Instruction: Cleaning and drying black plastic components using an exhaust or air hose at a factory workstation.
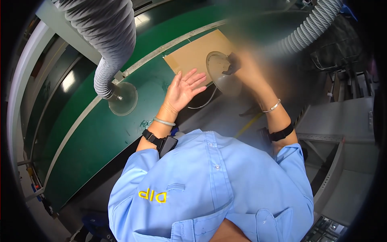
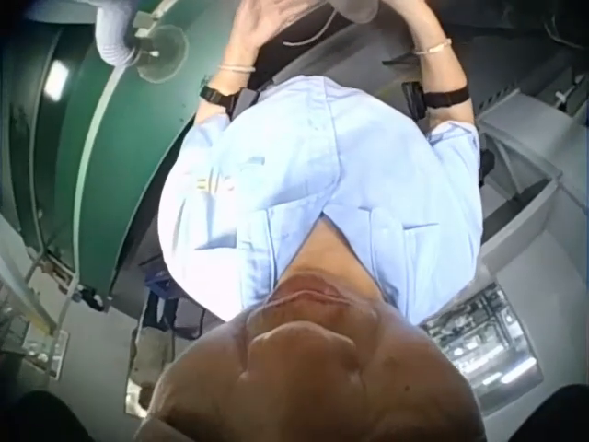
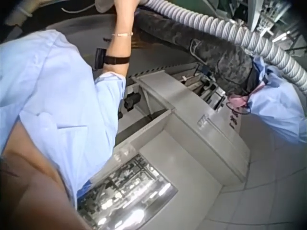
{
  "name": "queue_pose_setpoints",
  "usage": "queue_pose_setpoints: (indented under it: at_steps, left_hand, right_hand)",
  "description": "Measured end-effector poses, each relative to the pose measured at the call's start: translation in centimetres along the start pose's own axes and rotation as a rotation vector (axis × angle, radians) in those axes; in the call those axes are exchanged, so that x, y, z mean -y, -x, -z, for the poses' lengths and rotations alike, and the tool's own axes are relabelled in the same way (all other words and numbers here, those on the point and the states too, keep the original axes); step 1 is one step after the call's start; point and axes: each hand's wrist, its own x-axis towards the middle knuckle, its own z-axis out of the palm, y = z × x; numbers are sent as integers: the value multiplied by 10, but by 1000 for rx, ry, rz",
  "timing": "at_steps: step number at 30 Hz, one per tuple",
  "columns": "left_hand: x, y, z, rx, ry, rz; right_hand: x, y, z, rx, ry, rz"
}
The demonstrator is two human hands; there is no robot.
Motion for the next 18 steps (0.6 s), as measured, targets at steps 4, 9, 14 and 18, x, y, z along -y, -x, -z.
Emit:
queue_pose_setpoints:
  at_steps: [4,9,14,18]
  left_hand:
    - [-8,0,46,-120,-432,-163]
    - [4,-11,52,-346,-670,-169]
    - [32,-35,41,-318,-545,-93]
    - [41,-55,45,-183,-489,46]
  right_hand:
    - [1,-1,38,26,-12,4]
    - [21,3,78,23,-24,20]
    - [38,17,89,39,-94,85]
    - [45,35,91,73,-97,178]
